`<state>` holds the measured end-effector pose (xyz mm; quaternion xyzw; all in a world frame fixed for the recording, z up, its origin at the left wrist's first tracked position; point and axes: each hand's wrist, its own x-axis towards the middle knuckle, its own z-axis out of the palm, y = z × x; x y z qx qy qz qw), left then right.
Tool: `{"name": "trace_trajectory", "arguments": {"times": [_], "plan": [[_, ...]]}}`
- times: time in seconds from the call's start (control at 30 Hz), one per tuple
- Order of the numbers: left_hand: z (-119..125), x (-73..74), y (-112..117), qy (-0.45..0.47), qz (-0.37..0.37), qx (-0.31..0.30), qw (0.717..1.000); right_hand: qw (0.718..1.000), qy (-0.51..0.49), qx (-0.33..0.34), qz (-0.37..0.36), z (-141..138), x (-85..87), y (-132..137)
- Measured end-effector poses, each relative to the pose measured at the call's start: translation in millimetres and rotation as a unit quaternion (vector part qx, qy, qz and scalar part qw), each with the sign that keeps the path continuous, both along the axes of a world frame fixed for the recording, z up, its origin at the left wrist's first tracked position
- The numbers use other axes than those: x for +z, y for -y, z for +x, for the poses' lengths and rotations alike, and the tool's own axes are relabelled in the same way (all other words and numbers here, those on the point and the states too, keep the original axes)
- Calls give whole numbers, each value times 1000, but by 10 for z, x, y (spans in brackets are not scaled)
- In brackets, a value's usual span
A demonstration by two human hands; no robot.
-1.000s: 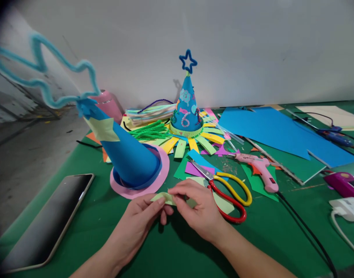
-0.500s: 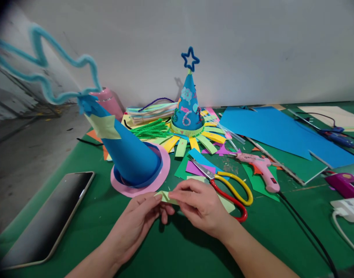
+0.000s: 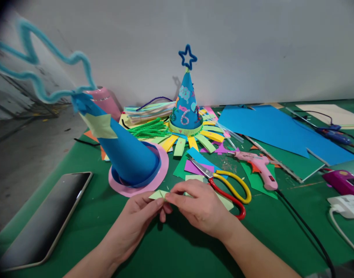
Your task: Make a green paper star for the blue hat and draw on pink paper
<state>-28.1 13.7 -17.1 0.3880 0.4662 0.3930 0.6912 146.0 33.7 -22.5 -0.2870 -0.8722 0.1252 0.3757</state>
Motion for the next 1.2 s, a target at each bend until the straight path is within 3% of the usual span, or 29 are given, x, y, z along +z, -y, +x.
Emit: {"name": "trace_trajectory", "arguments": {"times": [0.27,0.4,0.53,0.67,0.9,1.0,1.2], "plan": [[19,-2,-5,-31,5,2,999,1000,23,0,8,0,-3,1],[21,9,-1,-61,21,10,998,1000,11,12,-24,0,-22,19],[15,4,7,-104,36,16,994,988,-78,0,-136,-43,1,43],[22,-1,15,-133,48,0,990,943,-148,-65,-291,-121,37,48],[37,-39,26,-91,14,-6,996,873,-189,-79,-443,-234,13,23],[28,-57,18,-49,3,-19,999,864,-199,-81,-455,-236,0,17],[14,-45,1,-25,-3,-20,999,884,-174,-99,-423,-219,-15,10]]}}
